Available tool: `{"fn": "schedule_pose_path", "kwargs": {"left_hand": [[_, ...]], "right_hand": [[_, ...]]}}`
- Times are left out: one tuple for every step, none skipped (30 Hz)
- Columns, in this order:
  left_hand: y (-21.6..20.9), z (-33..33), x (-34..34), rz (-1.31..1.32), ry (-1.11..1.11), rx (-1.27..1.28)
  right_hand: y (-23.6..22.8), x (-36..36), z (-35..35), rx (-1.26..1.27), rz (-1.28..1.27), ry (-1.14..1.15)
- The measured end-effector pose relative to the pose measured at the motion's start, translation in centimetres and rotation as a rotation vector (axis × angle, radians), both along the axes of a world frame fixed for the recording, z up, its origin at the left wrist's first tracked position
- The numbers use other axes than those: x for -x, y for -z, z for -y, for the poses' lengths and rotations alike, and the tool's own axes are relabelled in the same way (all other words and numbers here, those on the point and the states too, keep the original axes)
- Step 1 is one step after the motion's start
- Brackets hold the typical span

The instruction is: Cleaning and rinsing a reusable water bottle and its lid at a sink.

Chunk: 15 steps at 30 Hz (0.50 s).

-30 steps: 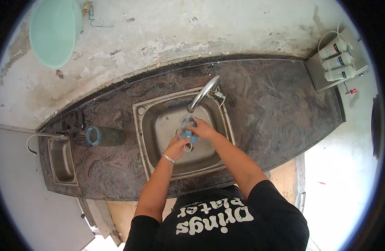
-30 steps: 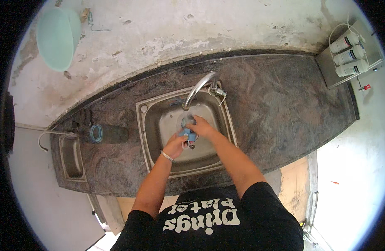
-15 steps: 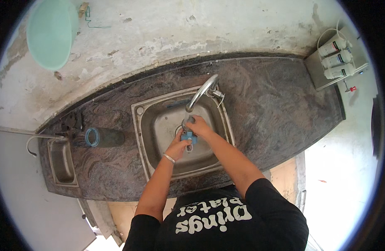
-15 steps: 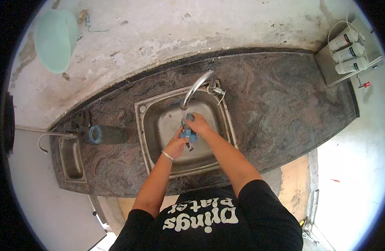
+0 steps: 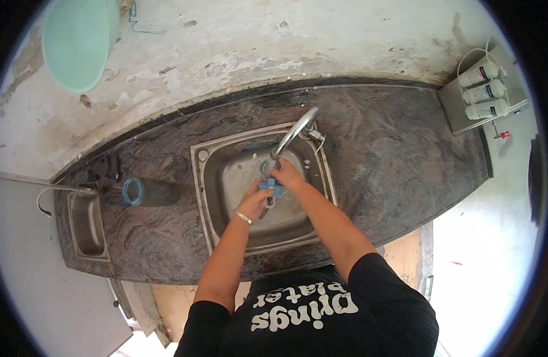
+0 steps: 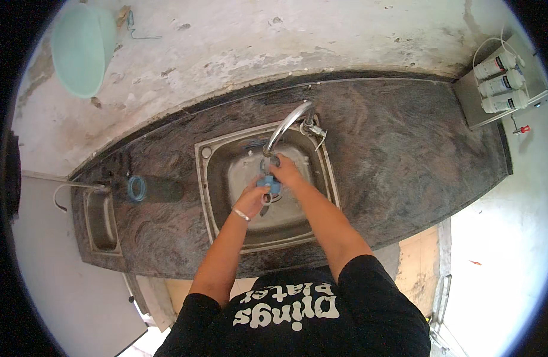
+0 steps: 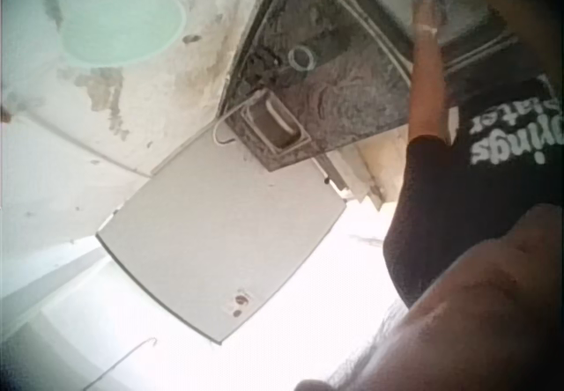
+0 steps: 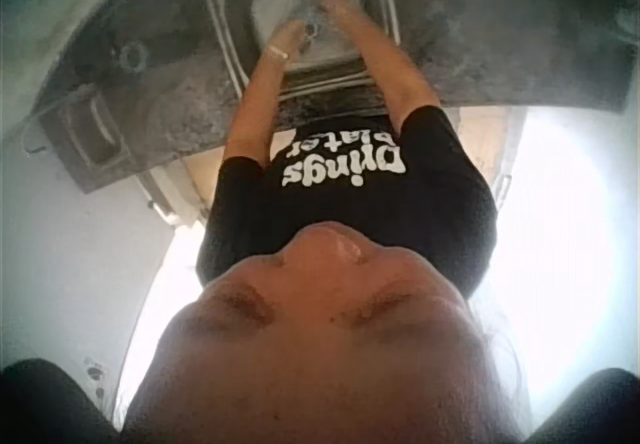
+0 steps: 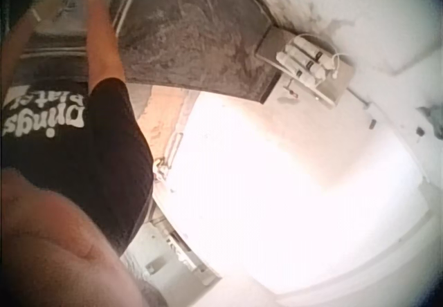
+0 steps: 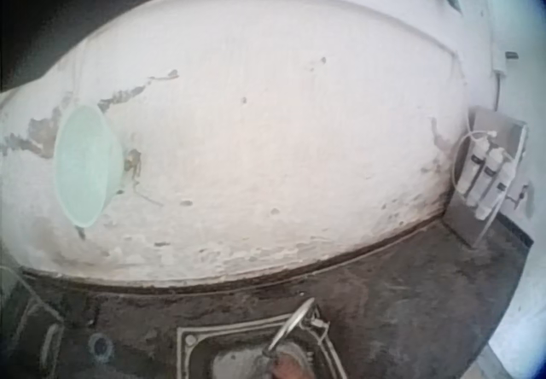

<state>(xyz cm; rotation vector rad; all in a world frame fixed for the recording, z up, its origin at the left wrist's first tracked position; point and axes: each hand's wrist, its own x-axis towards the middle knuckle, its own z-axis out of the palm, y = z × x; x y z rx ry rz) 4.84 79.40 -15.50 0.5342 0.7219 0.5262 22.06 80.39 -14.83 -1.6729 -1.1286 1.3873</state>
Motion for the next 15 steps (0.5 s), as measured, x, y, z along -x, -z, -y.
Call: {"fn": "schedule_pose_path", "kwargs": {"left_hand": [[0.5,0.2,-0.3,0.000,-0.004,-0.001],[1.0,0.4,-0.6,0.022,-0.024,-0.035],[1.4,0.5,-0.6,0.045,-0.045,-0.070],[1.0,0.8,-0.8,0.054,-0.035,-0.061],[-0.2,1.4,-0.3,0.046,0.011,-0.080],[-0.9,1.5,0.0,0.040,0.058,-0.099],[-0.8,1.0,0.9,0.036,0.048,-0.103],[-0.2,0.1,1.5,-0.023,-0.001,-0.040],[0.3,-0.5,1.9,-0.080,-0.049,0.024],[0.3,-0.9,1.0,-0.077,-0.045,0.025],[0.2,-1.0,-0.2,-0.136,-0.057,-0.001],[0.0,-1.2,-1.3,-0.195,-0.069,-0.027],[0.3,-1.5,-1.8,-0.193,-0.072,-0.027],[0.6,-1.8,-2.3,-0.235,-0.070,0.019],[0.8,-2.0,-2.4,-0.277,-0.068,0.065]], "right_hand": [[0.3,-0.6,-0.5,0.069,0.024,0.021],[0.6,-0.8,-0.8,0.138,0.048,0.042],[1.0,-0.5,-0.6,0.136,0.049,0.037],[2.2,-1.0,0.1,0.161,0.114,0.009],[2.8,-1.5,0.8,0.185,0.175,-0.020],[3.5,-1.8,1.2,0.193,0.181,-0.009],[3.3,-0.8,1.1,0.004,0.150,-0.055],[3.2,-0.1,0.9,-0.183,0.118,-0.096],[3.1,0.1,0.8,-0.185,0.117,-0.102],[3.1,-0.1,0.5,-0.152,0.122,-0.001],[3.1,-0.4,0.1,-0.121,0.128,0.100],[3.0,-1.1,-0.1,-0.120,0.133,0.104],[2.5,-1.7,-0.2,-0.176,0.196,0.154],[2.1,-2.0,-0.2,-0.233,0.260,0.203],[1.7,-2.0,-0.2,-0.234,0.261,0.199]]}}
